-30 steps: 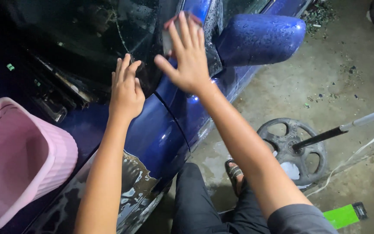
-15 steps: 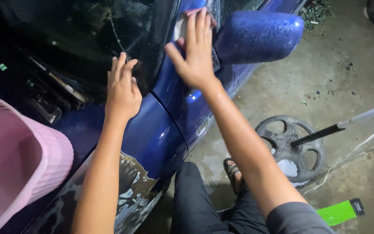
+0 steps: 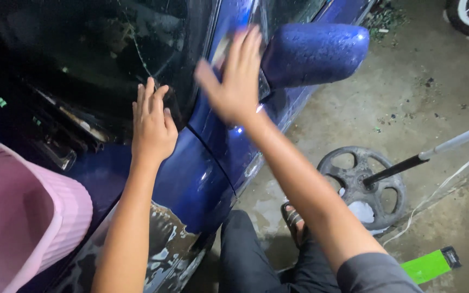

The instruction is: Wet-sanding a car fender with a sanding block and water to prepare the surface for painting.

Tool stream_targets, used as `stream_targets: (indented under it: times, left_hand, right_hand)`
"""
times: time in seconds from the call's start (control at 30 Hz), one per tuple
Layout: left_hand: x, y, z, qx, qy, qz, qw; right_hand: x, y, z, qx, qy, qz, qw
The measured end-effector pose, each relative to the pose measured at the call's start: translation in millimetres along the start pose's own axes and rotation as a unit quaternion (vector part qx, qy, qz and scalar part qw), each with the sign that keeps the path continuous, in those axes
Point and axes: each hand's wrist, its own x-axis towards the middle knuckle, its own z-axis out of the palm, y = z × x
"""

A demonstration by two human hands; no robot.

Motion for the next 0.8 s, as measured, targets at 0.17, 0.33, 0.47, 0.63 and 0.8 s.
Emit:
stream_targets:
  times: [0.17,0.33,0.47,0.63,0.8]
  left_hand:
    - [2.5,4.2,-5.0,0.003,-0.008,0.004,1.000]
    - [-0.1,5.9,-4.4,0.016,-0.012,-0.002,1.000]
    - [-0.2,5.3,-3.2,0.020,-0.012,0.000,1.000]
    - [0.4,6.0,-3.6,0.042,-0.014,-0.001,0.999]
    - [-3.8,2.5,-0.6,0.072,-0.019,-0.010,0.997]
  right_hand:
    - [20.3,25.2,13.2,-0.007,-0.020,-0.027,0.999]
    - [33.0,24.4,2.3,0.038,0.010,0.058,0.998]
    - [3.9,24.7,-7.6,-0.019,-0.028,-0.071,0.997]
    - [44.9,27.1,-10.3,0.007,-0.003,-0.025,1.000]
    - [-21.6,18.5,-20.6,0.054,-0.030,-0.078,0.995]
